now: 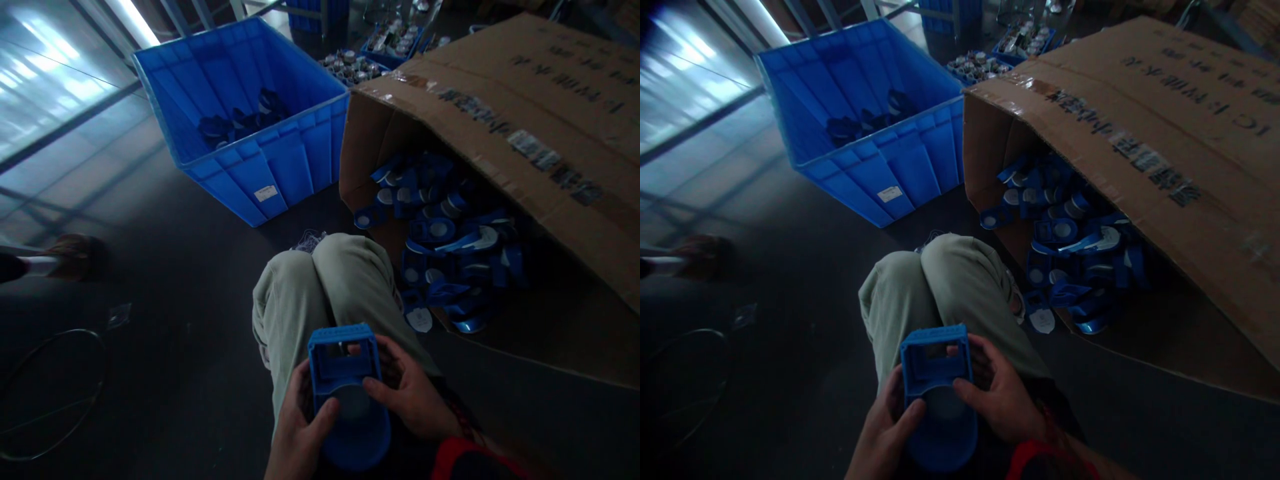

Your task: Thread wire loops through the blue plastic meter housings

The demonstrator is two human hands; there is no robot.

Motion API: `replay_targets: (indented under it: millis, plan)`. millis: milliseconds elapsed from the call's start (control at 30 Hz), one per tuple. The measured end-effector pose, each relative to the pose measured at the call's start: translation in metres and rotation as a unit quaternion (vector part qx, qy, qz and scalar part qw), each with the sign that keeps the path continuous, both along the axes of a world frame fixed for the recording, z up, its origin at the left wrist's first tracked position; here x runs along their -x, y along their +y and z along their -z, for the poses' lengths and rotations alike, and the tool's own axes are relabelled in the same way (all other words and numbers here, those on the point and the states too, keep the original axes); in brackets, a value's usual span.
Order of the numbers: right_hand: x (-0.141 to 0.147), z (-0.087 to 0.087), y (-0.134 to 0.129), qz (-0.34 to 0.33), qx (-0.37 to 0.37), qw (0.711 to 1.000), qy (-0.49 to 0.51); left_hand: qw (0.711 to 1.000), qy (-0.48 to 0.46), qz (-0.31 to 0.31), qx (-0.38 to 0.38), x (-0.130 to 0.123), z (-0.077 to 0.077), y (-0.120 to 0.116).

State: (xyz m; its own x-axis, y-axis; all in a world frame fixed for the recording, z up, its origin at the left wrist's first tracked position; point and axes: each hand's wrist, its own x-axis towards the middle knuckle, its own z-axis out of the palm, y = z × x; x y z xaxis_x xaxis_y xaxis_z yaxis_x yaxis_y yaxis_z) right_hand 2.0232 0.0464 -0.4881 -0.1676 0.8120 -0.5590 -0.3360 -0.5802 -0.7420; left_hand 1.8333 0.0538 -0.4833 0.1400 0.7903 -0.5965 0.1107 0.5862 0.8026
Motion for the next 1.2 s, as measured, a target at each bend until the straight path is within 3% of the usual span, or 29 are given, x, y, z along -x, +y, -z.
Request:
replay_targets:
  millis: [100, 233, 367, 700, 867, 1000, 1200]
  plan:
    - [0.002, -0.006, 0.005, -0.008, -0.025, 1.0, 0.0, 0.999, -0.007, 0.03, 0.035, -0.005, -0.008, 0.017]
    - [0.006, -0.008, 0.007, -0.029, -0.034, 0.998, -0.041, 0.999, -0.028, -0.014, 0.044, -0.014, -0.012, 0.022]
    - [0.012, -0.009, 0.009, -0.021, -0.027, 0.997, -0.07, 0.997, -0.04, -0.045, 0.047, -0.016, -0.009, 0.017]
    - [0.005, -0.001, 0.012, -0.034, -0.036, 0.999, -0.007, 0.996, -0.069, -0.03, 0.043, -0.007, 0.003, 0.016]
    - [0.004, 0.007, 0.015, 0.004, -0.026, 1.0, -0.013, 0.997, -0.059, -0.013, 0.057, -0.005, 0.007, 0.017]
    - [-0.001, 0.014, 0.015, -0.001, -0.009, 1.0, 0.024, 0.988, -0.103, -0.045, 0.103, -0.003, 0.009, 0.017]
    - [0.0, 0.011, 0.018, -0.002, -0.011, 1.0, 0.006, 0.988, -0.073, -0.072, 0.113, -0.004, 0.015, 0.014]
